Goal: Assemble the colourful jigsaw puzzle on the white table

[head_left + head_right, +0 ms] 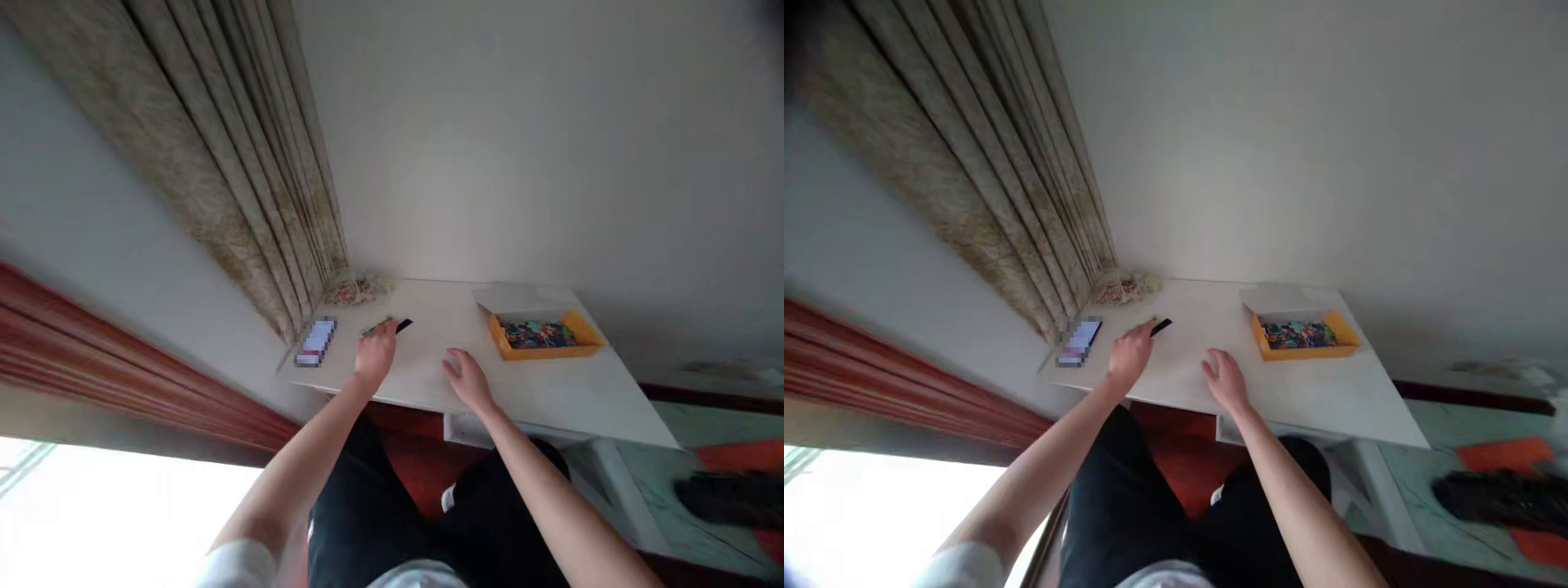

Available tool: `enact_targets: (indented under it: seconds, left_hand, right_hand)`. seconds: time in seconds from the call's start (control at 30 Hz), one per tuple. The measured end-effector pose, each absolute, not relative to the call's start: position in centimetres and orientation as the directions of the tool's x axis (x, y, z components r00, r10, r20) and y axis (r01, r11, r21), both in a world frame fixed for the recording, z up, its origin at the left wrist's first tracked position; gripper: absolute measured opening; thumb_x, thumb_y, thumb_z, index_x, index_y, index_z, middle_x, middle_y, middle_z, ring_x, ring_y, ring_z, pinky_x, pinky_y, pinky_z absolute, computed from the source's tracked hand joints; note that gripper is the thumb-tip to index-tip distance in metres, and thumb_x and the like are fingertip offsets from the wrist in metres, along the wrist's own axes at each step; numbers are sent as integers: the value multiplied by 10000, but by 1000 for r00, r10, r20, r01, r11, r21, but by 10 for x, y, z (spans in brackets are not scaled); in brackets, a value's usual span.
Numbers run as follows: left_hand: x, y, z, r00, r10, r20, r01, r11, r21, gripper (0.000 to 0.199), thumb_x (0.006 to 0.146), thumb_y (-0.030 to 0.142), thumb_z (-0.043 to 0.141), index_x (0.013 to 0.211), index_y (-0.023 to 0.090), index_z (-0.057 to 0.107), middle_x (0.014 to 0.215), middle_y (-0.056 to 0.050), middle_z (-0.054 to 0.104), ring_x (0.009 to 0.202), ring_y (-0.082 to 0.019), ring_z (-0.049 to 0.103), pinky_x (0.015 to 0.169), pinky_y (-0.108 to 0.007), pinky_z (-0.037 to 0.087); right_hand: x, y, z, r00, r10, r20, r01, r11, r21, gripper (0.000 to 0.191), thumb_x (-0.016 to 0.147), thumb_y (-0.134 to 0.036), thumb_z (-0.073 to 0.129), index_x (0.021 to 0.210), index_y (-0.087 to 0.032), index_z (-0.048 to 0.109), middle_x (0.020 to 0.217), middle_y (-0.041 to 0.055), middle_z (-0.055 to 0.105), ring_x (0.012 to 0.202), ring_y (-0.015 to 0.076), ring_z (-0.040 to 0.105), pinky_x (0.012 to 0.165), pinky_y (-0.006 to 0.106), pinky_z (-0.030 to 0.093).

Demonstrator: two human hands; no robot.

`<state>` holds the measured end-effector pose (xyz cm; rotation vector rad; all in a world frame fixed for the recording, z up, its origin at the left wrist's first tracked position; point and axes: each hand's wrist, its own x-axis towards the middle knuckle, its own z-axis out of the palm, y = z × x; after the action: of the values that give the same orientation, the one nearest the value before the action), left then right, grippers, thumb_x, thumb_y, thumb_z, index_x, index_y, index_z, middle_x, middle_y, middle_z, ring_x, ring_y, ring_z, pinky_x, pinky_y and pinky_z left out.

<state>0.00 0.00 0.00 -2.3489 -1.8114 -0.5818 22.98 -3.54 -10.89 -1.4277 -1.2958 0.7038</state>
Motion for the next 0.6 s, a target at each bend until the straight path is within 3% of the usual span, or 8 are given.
enact_targets:
  seconds: [0.13, 0.2, 0.27, 0.37, 0.6]
  left_hand:
    - [-13, -29, -22, 173, 793, 585, 868, -403, 289, 321, 961, 62, 564, 1222, 205, 684, 1009, -73, 789, 862, -209, 777, 744, -268, 593]
    - [-12, -43, -33, 151, 709, 689, 793, -503, 344, 262, 990, 81, 540, 1176, 202, 680, 1007, -73, 789, 892, -189, 779, 791, -255, 597]
    - [-7, -56, -42, 121, 655, 746, 726, -571, 383, 237, 1014, 98, 518, 1166, 204, 666, 1010, -73, 786, 917, -179, 780, 815, -253, 603]
    - [1, -70, -51, 80, 637, 767, 677, -600, 427, 237, 1029, 107, 504, 1194, 206, 643, 1024, -73, 782, 937, -179, 781, 821, -260, 614]
    - [9, -80, -58, 146, 628, 764, 624, -658, 421, 275, 1027, 79, 477, 1205, 207, 644, 1065, -75, 779, 987, -171, 777, 867, -261, 624]
  right_hand:
    - [182, -51, -94, 122, 989, -83, -126, -67, -990, 599, 763, -711, 753, 1164, -274, 670, 1235, 129, 712, 1106, 339, 706, 908, 548, 615]
    - [164, -58, -79, -27, 973, -227, -428, -217, -877, 626, 768, -731, 764, 1232, -334, 628, 1306, 91, 688, 1121, 331, 708, 817, 528, 650]
    - [154, -64, -63, -135, 958, -254, -601, -283, -748, 619, 750, -729, 797, 1219, -364, 621, 1290, 52, 697, 1134, 319, 702, 804, 512, 660]
    - [150, -68, -45, -157, 965, -210, -687, -259, -679, 551, 752, -671, 838, 1164, -361, 645, 1209, 12, 725, 1110, 283, 697, 804, 453, 661]
    - [160, -80, -34, -115, 970, -215, -691, -234, -684, 558, 727, -468, 909, 1215, -383, 650, 1212, -21, 731, 1069, 247, 688, 789, 412, 663]
